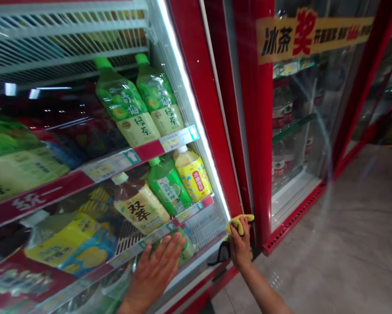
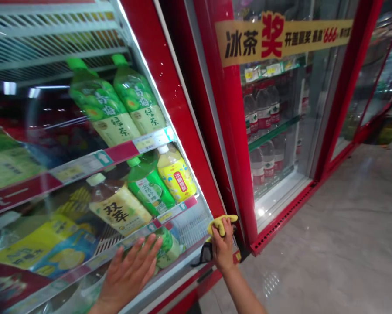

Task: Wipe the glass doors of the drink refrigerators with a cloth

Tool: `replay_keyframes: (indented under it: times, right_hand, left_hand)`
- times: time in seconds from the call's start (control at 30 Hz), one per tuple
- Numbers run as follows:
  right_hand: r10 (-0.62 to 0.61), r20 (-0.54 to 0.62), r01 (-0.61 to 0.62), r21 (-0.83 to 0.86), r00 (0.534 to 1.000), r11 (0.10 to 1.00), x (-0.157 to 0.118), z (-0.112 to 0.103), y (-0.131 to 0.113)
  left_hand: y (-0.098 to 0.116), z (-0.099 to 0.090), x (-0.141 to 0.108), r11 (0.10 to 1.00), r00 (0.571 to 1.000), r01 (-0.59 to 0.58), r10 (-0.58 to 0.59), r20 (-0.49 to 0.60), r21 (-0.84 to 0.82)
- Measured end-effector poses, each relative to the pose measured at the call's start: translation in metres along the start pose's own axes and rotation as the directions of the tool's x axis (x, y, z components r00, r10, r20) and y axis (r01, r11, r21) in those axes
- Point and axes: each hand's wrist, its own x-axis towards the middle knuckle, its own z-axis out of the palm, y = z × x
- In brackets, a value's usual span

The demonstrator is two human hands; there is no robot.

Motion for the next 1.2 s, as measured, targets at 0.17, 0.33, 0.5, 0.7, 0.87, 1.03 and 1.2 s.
replay_keyframes:
  times: [0.17,0.33,0.5,0.7,0.87,1.03,1.2]
  right_hand:
    - [-0.074,-0.092,0.092,0.201,0.993,0.975,0.067,0.003,0.0]
    - [-0.087,-0.056,0.096,0.176,0.995,0.98,0.073,0.007,-0.003]
    - [0.129,-0.078,-0.119,0.124,0.989,0.985,0.043,0.009,-0.015]
    - [0.185,-0.114,-0.171,0.122,0.976,0.978,0.094,0.018,-0.068]
    - [-0.144,0.076,0.134,0.126,0.987,0.983,0.055,-0.001,-0.048]
    - [0.021,-0.066,-0.012,0.138,0.998,0.99,0.078,0.007,-0.041]
    - [-0.021,-0.042,0.025,0.094,0.999,0.995,0.064,0.025,-0.099]
  left_hand:
    - [0.0,0.008,-0.007,0.999,1.0,-0.019,0.019,-0.013,0.041]
    - [0.0,0.006,-0.009,0.999,1.0,-0.031,0.031,0.005,0.039]
    - [0.001,0.007,-0.008,0.999,0.999,-0.034,0.034,-0.005,0.039]
    - [0.004,0.006,-0.002,0.999,0.999,-0.034,0.034,-0.003,0.034]
    - [0.002,-0.013,-0.015,0.997,0.992,-0.04,0.048,0.119,-0.068]
    - [-0.005,-0.046,-0.071,0.984,0.977,0.116,-0.089,0.192,-0.136]
    - [-0.005,-0.047,-0.114,0.963,0.95,0.257,-0.237,0.202,-0.078]
